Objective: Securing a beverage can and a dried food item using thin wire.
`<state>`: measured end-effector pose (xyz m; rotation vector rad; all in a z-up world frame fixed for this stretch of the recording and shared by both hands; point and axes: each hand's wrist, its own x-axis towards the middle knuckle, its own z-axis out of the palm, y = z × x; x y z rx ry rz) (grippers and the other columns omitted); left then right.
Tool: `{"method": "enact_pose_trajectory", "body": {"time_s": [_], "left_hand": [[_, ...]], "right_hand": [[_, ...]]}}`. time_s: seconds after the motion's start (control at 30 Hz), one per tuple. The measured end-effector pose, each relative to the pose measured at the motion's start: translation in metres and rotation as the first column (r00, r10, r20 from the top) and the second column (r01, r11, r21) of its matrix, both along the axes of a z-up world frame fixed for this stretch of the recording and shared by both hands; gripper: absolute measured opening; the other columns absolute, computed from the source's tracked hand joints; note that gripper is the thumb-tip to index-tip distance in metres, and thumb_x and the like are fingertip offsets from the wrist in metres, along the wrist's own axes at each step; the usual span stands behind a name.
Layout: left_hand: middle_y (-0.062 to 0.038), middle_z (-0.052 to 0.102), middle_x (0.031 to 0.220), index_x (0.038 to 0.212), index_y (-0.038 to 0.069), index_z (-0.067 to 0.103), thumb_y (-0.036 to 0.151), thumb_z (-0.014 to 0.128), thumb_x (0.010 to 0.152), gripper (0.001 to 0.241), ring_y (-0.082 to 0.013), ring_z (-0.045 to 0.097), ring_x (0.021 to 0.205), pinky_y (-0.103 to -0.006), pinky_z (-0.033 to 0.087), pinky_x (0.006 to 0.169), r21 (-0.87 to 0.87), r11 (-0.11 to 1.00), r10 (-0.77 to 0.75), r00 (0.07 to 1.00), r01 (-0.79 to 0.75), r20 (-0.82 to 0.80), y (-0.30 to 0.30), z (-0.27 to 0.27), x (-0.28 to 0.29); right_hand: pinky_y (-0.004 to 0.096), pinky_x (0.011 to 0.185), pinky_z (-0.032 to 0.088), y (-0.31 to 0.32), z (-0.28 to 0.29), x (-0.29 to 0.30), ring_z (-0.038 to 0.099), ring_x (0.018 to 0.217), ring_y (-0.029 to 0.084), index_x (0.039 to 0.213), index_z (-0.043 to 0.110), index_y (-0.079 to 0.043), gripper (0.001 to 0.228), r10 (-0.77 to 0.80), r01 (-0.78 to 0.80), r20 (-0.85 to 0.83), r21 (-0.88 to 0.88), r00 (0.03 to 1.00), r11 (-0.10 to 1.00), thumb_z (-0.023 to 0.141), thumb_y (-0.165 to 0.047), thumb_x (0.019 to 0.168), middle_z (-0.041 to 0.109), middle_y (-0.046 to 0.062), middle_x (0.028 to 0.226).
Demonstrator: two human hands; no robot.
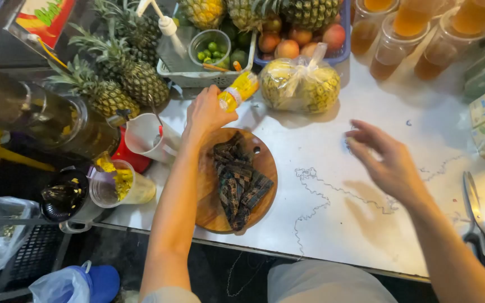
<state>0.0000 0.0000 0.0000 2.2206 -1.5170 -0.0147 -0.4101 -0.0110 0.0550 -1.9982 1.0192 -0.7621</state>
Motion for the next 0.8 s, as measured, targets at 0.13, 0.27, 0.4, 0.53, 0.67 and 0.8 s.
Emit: {"method": "enact_pose_trajectory", "body": {"time_s": [0.13,0.27,0.4,0.53,0.67,0.8], "left_hand": [[-0.025,0.071,0.113,0.129,0.013,0.051,0.043,0.08,0.069,0.073,-0.0505,0.067,0.109,-0.0611,0.051,0.09,-0.086,0.996,-0.046,0.979,0.029,-0.199,0.047,0.093,-0.072],[-0.024,0.071,0.12,0.135,0.012,0.054,0.039,0.086,0.069,0.079,-0.046,0.067,0.115,-0.0584,0.053,0.097,-0.302,0.952,-0.104,0.977,0.044,-0.184,0.097,0.144,-0.107],[-0.029,0.069,0.123,0.142,0.011,0.051,0.07,0.076,0.066,0.099,-0.0486,0.065,0.119,-0.0551,0.052,0.101,-0.252,0.964,0.004,0.956,-0.082,-0.293,0.169,0.191,-0.109],[-0.007,0.079,0.103,0.133,0.011,0.059,0.073,0.071,0.058,0.098,-0.0209,0.076,0.088,-0.033,0.058,0.074,-0.217,0.927,0.246,0.931,-0.307,-0.269,0.241,0.199,-0.099],[-0.007,0.074,0.087,0.12,0.004,0.068,0.039,0.086,0.064,0.068,-0.0147,0.062,0.063,-0.0276,0.045,0.054,-0.213,0.916,0.174,0.816,-0.339,-0.552,0.306,0.204,-0.12],[-0.003,0.073,0.098,0.112,0.006,0.071,0.034,0.085,0.064,0.058,-0.014,0.065,0.08,-0.0267,0.056,0.072,0.057,0.981,-0.115,0.792,0.186,-0.6,0.353,0.223,-0.196]], "right_hand": [[0.059,0.111,0.043,0.025,-0.012,0.099,0.052,0.136,0.045,0.16,0.03,-0.005,0.073,0.148,-0.29,0.447,0.268,0.882,0.919,0.063,-0.013,0.095,0.057,0.032,0.14],[0.056,0.109,0.039,0.053,-0.039,0.185,0.041,0.137,0.045,0.166,0.004,-0.022,0.098,0.221,-0.777,0.867,0.254,0.447,0.577,0.07,-0.016,0.093,0.04,0.034,0.147],[0.022,0.053,0.044,0.093,-0.017,0.182,0.054,0.065,0.012,0.166,0.008,-0.029,0.094,0.243,-0.929,0.925,0.213,0.292,0.304,0.07,-0.022,0.095,0.059,0.005,0.08],[0.023,0.048,0.022,0.097,0.019,0.13,0.032,0.054,0.008,0.165,0.02,-0.026,0.083,0.234,-0.934,0.906,0.325,0.353,0.15,0.059,-0.017,0.093,0.035,-0.005,0.061],[0.024,0.044,0.023,0.079,0.011,0.1,0.032,0.052,0.007,0.165,0.027,-0.026,0.077,0.336,-0.849,0.784,0.516,0.521,0.112,0.053,-0.012,0.095,0.041,-0.003,0.067],[0.025,0.053,0.028,0.071,0.008,0.104,0.041,0.07,0.012,0.16,0.046,-0.023,0.077,0.492,-0.678,0.515,0.696,0.702,0.237,0.052,0.001,0.087,0.061,0.009,0.123]]}}
